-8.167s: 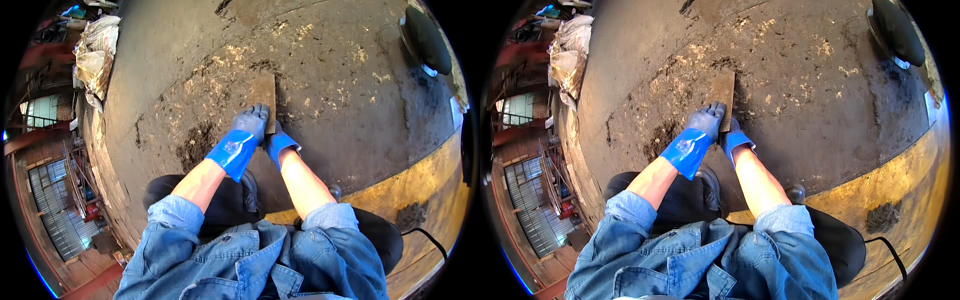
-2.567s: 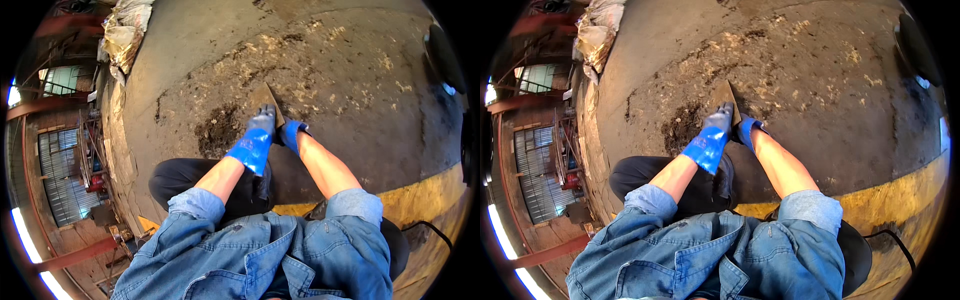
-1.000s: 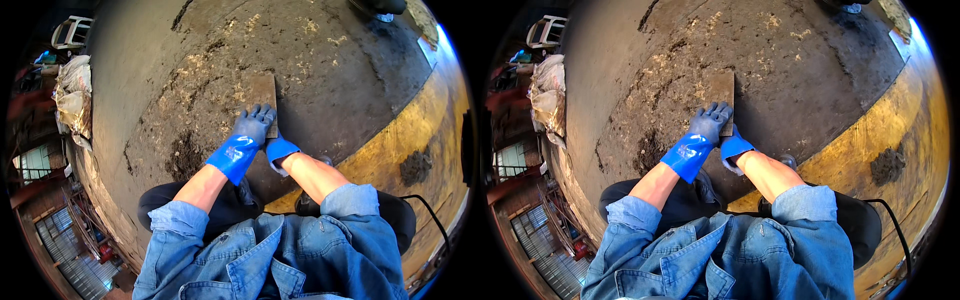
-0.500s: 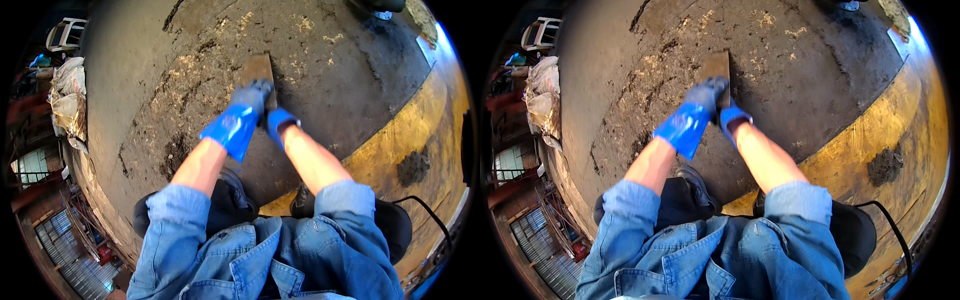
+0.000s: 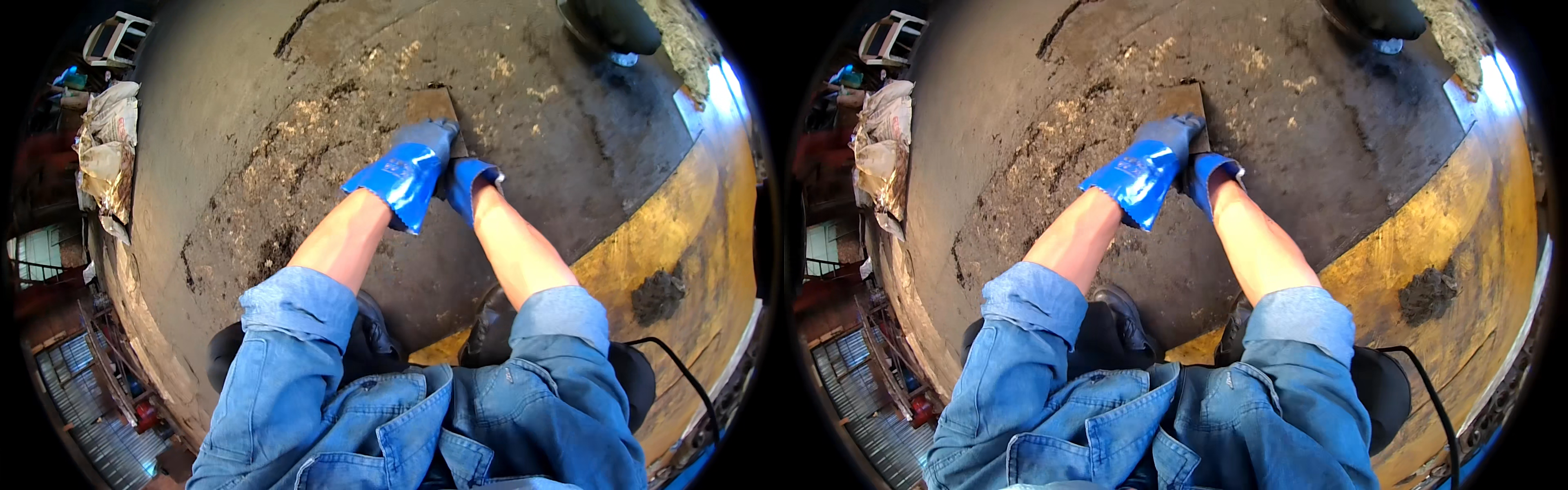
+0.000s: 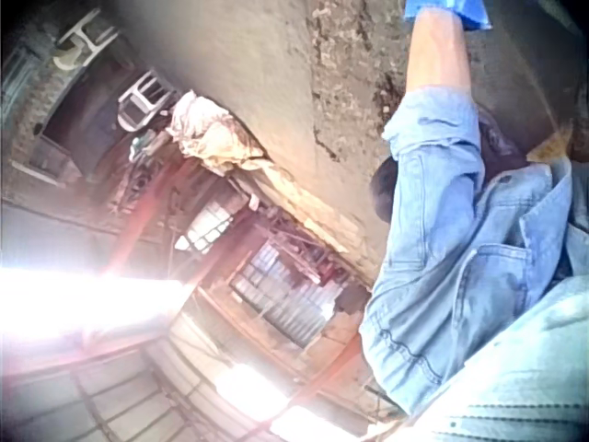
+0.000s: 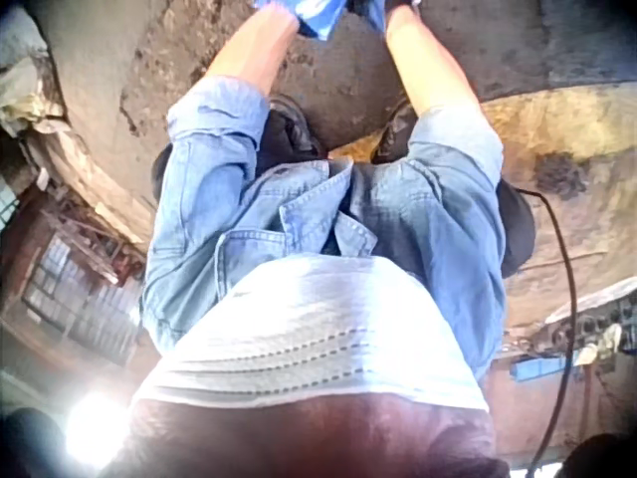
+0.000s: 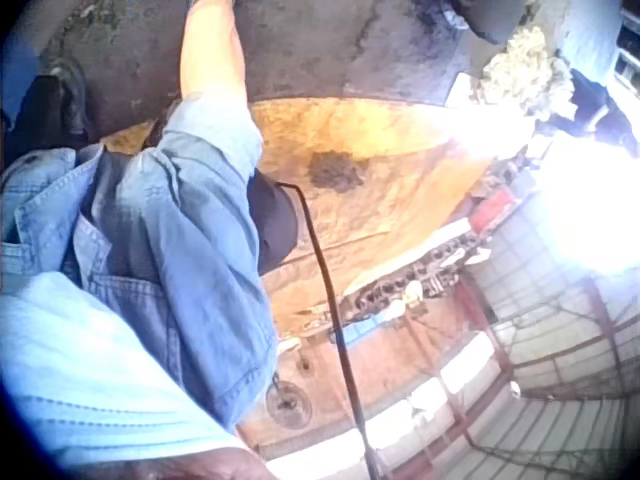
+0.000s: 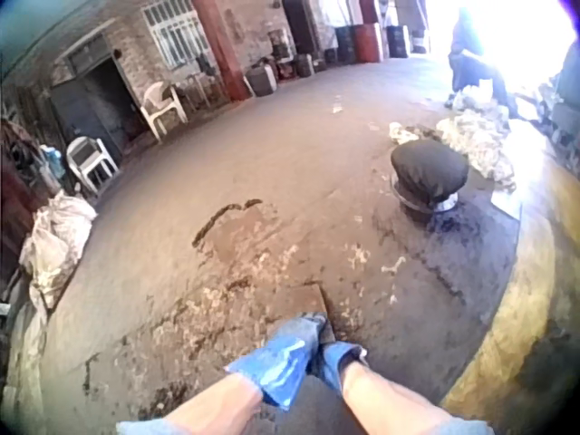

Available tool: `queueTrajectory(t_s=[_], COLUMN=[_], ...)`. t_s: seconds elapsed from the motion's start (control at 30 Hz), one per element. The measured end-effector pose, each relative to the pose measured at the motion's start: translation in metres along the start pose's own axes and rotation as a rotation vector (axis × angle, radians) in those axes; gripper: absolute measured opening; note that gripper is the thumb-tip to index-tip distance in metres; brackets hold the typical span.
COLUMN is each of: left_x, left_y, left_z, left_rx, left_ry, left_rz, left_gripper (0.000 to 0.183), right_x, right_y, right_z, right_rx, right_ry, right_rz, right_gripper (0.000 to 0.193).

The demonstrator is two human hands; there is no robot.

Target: The person uses a flat metal tool to scrape dark debris from a concrete floor, moving the tool across the surface and gathering the material into a pile.

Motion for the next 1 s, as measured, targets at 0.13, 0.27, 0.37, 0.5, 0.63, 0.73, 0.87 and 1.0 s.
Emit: queueTrajectory(t_s=[0.13,0.27,0.37,0.5,0.63,0.73,0.87,1.0], left_x=[0.006,0.031,-0.006,-0.030,-0.025,-0.044,-0.049,-0.028], left_y=[0.048,0.040,0.035,0.033,0.029,0.029,0.008,0.015], left_z=[-0.016,-0.043,-0.020,0.007,0.005,0.029,0.006,-0.008], left_rx=[0.032,-0.013,0.014,0.040,0.010,0.010,0.073,-0.028], left_ry=[0.045,0.262,0.174,0.055,0.004,-0.097,0.151,0.213], left_rz=[-0.019,-0.019,-0.007,-0.025,0.011,0.004,-0.079,-0.053], left_gripper=[0.056,0.040,0.043,0.043,0.048,0.049,0.046,0.047], right_x=[0.022,0.074,0.063,0.019,0.016,-0.003,-0.029,-0.005], right_y=[-0.024,0.029,0.063,0.046,0.039,0.049,0.035,0.032], right_z=[-0.075,0.019,0.014,-0.063,-0.064,-0.071,-0.071,-0.050], right_rx=[-0.930,-1.856,-0.867,-1.826,-1.995,-2.281,-2.898,-2.687], right_ry=[-0.180,-0.451,-0.338,-0.323,-0.246,-0.169,-0.220,0.030], right_rz=[-0.103,-0.518,-0.309,-0.549,-0.639,-0.680,-0.641,-0.728], right_gripper=[0.057,0.034,0.049,0.060,0.063,0.064,0.067,0.073])
Point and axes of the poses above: each hand's wrist, its own x-axis away from the middle knuckle, its own z-axis out of the back of the hand, y = z × x, the point moved 3 cm from there along -x, towards the middle knuckle, and after that the axes turned 11 degrees about x, right-handed, at the moved point
